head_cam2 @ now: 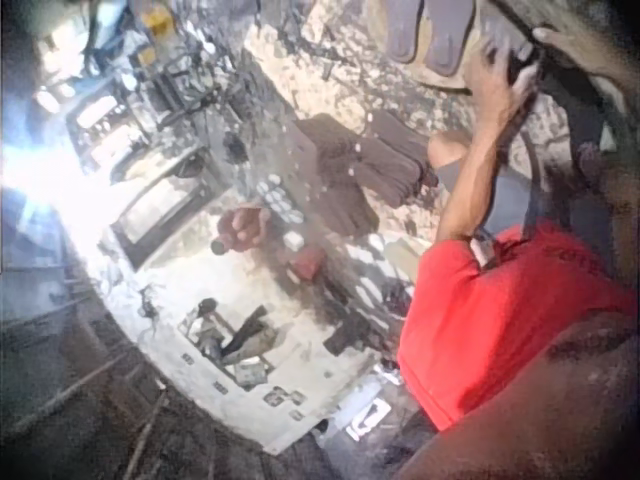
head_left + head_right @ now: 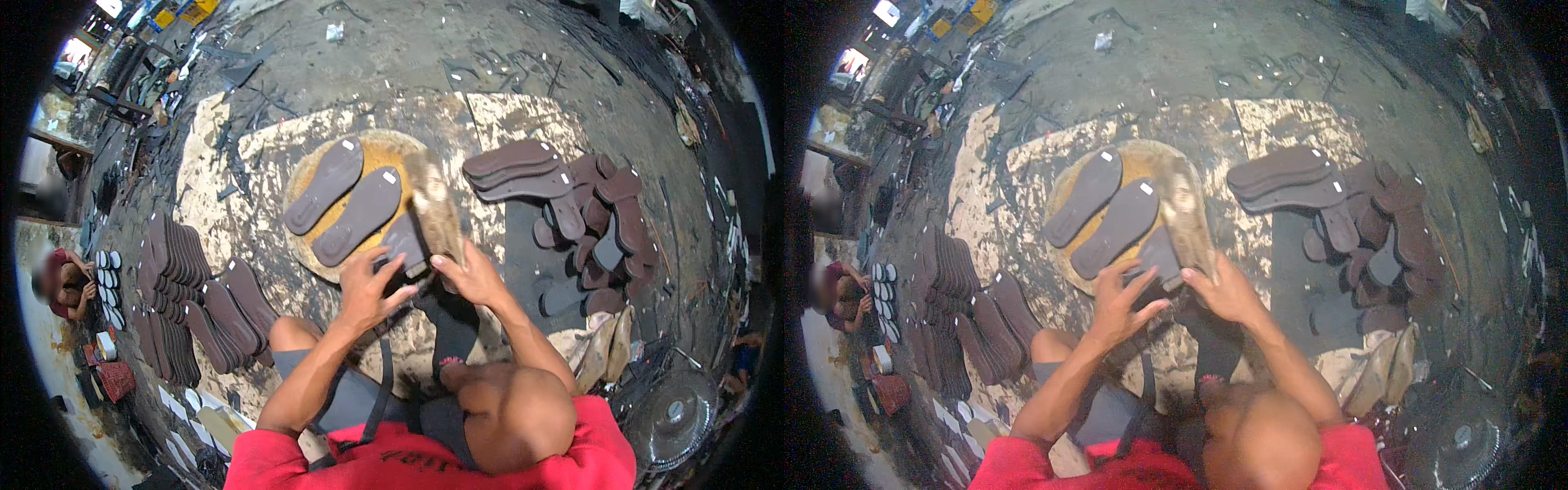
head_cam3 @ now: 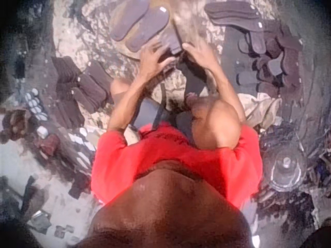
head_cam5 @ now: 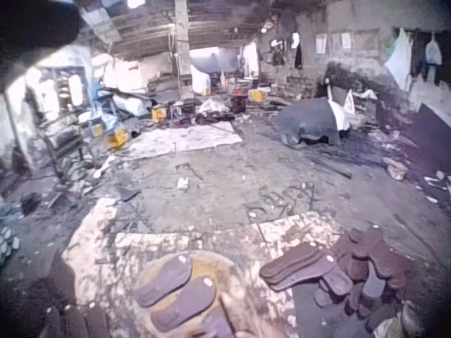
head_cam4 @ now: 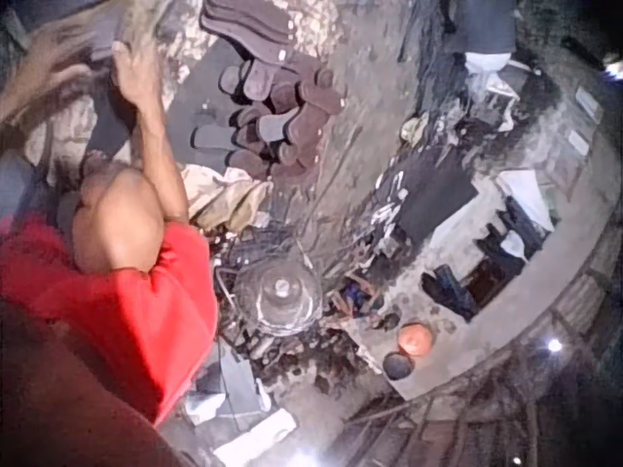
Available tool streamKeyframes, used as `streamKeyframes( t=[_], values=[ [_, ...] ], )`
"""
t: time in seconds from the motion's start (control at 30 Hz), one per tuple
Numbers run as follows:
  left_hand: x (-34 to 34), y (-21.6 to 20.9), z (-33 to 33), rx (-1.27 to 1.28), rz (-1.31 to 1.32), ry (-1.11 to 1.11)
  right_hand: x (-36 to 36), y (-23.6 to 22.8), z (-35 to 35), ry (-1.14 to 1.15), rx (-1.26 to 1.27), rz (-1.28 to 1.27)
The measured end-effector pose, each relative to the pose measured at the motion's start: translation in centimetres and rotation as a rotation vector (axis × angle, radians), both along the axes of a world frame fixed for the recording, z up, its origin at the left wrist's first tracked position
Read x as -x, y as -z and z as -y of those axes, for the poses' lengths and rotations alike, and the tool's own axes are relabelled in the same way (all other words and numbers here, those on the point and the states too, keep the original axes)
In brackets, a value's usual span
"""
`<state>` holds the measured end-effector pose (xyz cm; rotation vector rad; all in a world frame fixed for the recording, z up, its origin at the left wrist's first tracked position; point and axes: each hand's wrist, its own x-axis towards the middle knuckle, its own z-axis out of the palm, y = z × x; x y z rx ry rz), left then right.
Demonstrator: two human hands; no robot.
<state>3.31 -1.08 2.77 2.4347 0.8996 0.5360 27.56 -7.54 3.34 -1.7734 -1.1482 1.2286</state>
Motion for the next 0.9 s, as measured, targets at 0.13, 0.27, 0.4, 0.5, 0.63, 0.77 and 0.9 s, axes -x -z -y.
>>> streamKeyframes(
  t=[0.13,0.27,0.4,0.5,0.63,0.77,0.9],
  values=[
    [-2.6,0.6,1.2,0.411,0.066,-0.003,0.6,0.8,0.1,-0.134,0.073,0.086],
    [-3.5,1.5,1.3,0.671,0.223,-0.395,1.0,1.6,0.4,0.11,-0.008,-0.141],
    [-5.9,2.1,2.6,1.033,0.739,-0.574,2.2,2.0,1.4,0.205,-0.118,-0.501],
    [-7.6,2.2,3.2,1.308,0.925,-0.656,2.9,2.4,2.0,0.237,-0.102,-0.553],
    [-7.5,2.5,0.2,1.083,0.667,-0.795,1.8,3.0,2.3,0.22,-0.017,-0.311],
    [-7.5,3.8,-4.9,0.746,0.69,-0.557,-0.2,3.8,3.2,0.145,0.168,-0.059],
    [-8.0,4.8,-5.9,0.636,0.41,-0.555,-1.2,5.0,4.5,0.161,0.235,-0.493]
  ],
)
